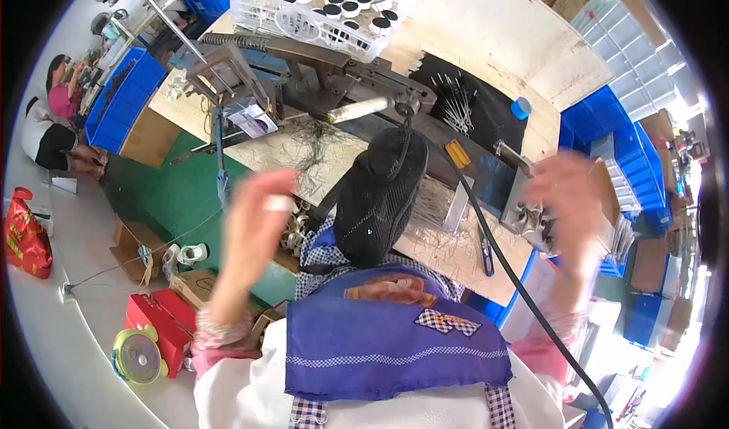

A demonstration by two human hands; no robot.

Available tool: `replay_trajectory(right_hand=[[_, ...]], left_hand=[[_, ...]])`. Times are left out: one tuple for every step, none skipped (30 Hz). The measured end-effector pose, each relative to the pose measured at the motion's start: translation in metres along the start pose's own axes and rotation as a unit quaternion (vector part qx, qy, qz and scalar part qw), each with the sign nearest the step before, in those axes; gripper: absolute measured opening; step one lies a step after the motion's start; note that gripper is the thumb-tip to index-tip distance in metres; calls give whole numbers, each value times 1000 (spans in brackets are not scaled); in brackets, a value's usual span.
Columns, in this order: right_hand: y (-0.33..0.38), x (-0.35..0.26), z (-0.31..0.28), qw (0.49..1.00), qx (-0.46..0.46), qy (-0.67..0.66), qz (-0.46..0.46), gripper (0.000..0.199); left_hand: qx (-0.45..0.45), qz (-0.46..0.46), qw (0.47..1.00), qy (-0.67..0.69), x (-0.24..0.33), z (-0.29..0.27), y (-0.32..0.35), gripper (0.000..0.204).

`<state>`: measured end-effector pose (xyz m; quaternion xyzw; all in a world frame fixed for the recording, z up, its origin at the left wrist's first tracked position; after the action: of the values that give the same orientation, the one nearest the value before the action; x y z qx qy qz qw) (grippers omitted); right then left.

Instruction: Processing and assembling small electronic components using a manual winding or clamping machine at a workshop bench.

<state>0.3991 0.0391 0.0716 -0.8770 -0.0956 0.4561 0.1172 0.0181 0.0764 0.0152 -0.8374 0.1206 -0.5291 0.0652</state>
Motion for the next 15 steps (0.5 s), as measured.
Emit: replay_trajectory(right_hand=[[9,40,52,981,-22,-158,110,40],[27,66,100,926,-36,-309,216,43],[35,76,131,927,-19,-288,239,48],[41,81,155,927,1,-266,264,53],[42,85,176,918,4,-288,273,57],[38,85,194,908,4,-311,279,62],[34,78,210,898,-5,-319,303,63],[31,72,219,888,-13,-326,325,64],[27,81,231,920,5,-297,258,63],[21,72,227,976,50,-133,165,58],[21,66,227,973,67,-169,140,53],[22,59,224,969,83,-205,115,48],[24,55,224,968,84,-208,113,48],[26,50,225,980,71,-160,94,44],[29,44,227,989,58,-111,74,40]], left_hand=[[-41,-94,994,34,-44,34,7,38],[-66,-124,990,22,-74,59,17,40],[-78,-123,989,37,-90,79,22,46],[-83,-89,992,40,-108,96,23,54],[-91,-105,986,96,-107,108,19,56],[-95,-121,977,149,-106,117,15,59],[-97,-117,978,144,-107,118,11,59],[-107,-213,947,214,-118,124,11,59],[-114,-307,902,280,-126,131,15,61],[-115,-303,905,276,-123,130,14,61],[-107,-311,896,299,-118,130,16,62],[-99,-319,886,322,-114,129,17,64],[-75,-338,882,319,-110,126,19,63],[-74,-337,884,316,-110,127,22,63],[-73,-326,873,355,-109,129,23,60]])
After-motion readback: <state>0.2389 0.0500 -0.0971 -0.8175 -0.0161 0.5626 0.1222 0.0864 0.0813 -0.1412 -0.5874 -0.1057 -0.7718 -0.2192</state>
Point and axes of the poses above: each hand's wrist, its own y-axis away from the middle knuckle, its own z-axis out of the palm, x = y × z, the point moved 8 cm from there along -y, towards the middle knuckle, and after that the axes turned 6 degrees about x, right-handed, at the moved point
